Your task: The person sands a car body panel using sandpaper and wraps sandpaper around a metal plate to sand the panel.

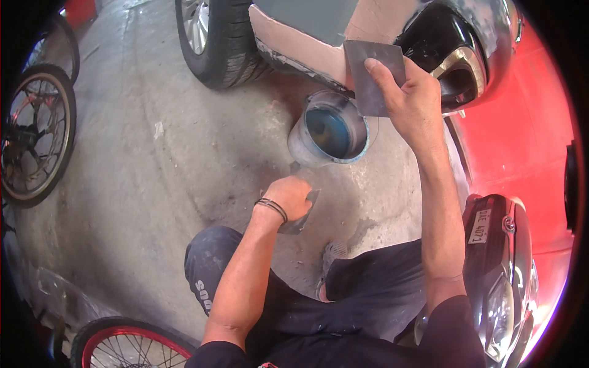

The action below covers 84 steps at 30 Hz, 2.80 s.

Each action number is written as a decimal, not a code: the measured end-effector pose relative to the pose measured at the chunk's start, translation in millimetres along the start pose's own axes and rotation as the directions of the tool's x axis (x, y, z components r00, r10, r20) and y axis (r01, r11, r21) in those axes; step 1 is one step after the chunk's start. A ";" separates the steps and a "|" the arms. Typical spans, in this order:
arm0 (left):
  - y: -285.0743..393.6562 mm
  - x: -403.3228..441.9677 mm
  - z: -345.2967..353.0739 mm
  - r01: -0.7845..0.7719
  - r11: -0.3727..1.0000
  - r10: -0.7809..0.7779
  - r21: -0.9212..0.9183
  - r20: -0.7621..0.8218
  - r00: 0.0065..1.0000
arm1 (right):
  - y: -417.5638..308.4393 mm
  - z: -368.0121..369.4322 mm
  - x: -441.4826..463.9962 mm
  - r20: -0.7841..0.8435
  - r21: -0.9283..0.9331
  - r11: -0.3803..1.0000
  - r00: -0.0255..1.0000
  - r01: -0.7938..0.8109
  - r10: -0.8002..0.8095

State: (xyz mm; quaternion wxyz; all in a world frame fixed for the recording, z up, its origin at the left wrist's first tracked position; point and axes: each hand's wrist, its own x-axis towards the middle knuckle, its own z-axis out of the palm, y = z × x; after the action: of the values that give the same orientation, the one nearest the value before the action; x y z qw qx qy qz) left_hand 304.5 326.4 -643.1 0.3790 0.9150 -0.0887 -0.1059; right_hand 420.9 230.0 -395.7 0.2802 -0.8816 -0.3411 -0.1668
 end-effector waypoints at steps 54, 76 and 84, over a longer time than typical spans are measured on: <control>-16.2 -20.6 -8.1 0.013 1.000 -0.013 -0.022 0.004 1.000 | -15.3 89.8 -41.7 0.212 0.964 0.046 0.859 -0.263 0.465; -11.8 -21.5 -11.2 0.012 0.999 -0.014 -0.038 -0.054 0.998 | -12.0 97.8 -39.5 0.092 0.975 0.130 0.860 -0.181 0.502; -13.1 -16.2 -4.1 -0.001 1.000 0.001 -0.021 -0.002 1.000 | -17.7 94.0 -45.7 0.234 0.960 0.017 0.839 -0.278 0.490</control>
State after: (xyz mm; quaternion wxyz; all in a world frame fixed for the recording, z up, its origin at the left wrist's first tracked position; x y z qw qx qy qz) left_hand 291.0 342.2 -647.5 0.3888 0.9110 -0.0878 -0.1058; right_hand 385.7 274.7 -485.2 0.8416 -0.5223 -0.0874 0.1060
